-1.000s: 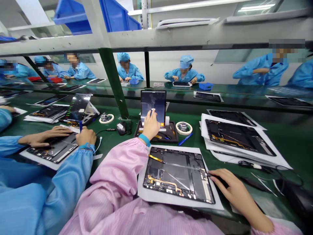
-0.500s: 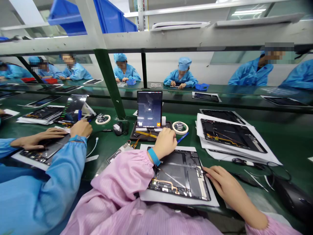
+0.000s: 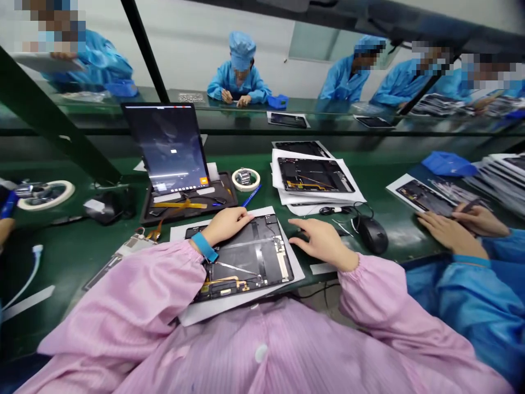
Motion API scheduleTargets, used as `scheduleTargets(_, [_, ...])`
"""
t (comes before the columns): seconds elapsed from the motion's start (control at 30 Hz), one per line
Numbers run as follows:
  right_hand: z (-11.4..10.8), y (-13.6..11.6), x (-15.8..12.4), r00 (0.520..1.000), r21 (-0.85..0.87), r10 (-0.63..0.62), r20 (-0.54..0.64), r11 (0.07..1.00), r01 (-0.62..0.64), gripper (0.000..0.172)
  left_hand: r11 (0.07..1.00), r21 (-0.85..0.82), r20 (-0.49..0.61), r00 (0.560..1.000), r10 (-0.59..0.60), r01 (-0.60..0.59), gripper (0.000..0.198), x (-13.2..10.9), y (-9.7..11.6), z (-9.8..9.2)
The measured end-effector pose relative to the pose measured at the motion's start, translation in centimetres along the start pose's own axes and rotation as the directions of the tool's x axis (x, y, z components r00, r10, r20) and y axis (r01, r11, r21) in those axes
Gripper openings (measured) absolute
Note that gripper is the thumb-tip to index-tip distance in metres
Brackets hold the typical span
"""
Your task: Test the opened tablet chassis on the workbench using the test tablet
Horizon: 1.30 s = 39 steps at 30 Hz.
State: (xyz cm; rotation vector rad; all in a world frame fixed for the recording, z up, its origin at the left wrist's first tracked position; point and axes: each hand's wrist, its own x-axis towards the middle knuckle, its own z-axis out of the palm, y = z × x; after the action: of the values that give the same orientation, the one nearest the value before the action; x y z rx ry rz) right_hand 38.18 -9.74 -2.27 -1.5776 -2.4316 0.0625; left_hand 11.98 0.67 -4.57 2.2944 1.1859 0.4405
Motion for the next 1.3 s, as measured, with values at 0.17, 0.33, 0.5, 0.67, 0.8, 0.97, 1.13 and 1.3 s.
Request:
scheduleTargets(0.17, [0.4, 0.1, 0.3, 0.987, 0.154, -0.112, 0.118, 0.984, 0.093, 0.053, 1.000, 0.007, 0.016, 1.000, -0.020, 0.020, 0.039, -0.1, -0.1, 0.0])
scheduleTargets(0.33, [0.5, 0.4, -1.3, 0.996, 0.120, -0.068, 0.056, 0.991, 0.061, 0.051, 0.999, 0.017, 0.034, 0.999, -0.033, 0.032, 0.039, 0.0, 0.1, -0.2])
scheduleTargets(0.5, [0.0, 0.1, -2.2, 0.990, 0.051, -0.020, -0.141, 0.998, 0.028, 0.054, 0.999, 0.030, 0.031, 0.999, -0.039, 0.038, 0.038, 0.1, 0.0, 0.0])
scheduleTargets(0.67, [-0.4, -1.0, -1.9, 0.975, 0.177, 0.068, -0.214, 0.984, -0.030, 0.045, 0.998, 0.037, 0.031, 0.998, -0.054, 0.053, 0.036, 0.1, 0.0, -0.1])
scheduleTargets(0.8, [-0.3, -1.9, -1.7, 0.975, 0.359, 0.155, -0.161, 0.929, -0.088, 0.021, 0.998, 0.033, 0.037, 0.998, -0.047, 0.046, 0.038, 0.1, 0.0, -0.1])
scheduleTargets(0.97, [0.5, -1.8, -1.1, 0.925, 0.756, 0.330, 0.187, 0.553, -0.350, 0.023, 0.998, 0.040, 0.028, 0.999, -0.041, 0.040, 0.038, 0.1, -0.2, 0.0])
scheduleTargets(1.13, [1.2, -1.2, -0.5, 0.887, 0.846, 0.243, 0.394, 0.281, -0.452, 0.027, 0.999, 0.041, 0.051, 0.999, -0.019, 0.017, 0.042, 0.0, -0.2, -0.1])
scheduleTargets(1.3, [1.3, -1.6, -0.1, 0.881, 0.842, 0.238, 0.409, 0.273, -0.465, 0.027, 0.999, 0.047, 0.042, 0.999, -0.020, 0.018, 0.043, 0.0, -0.2, -0.1])
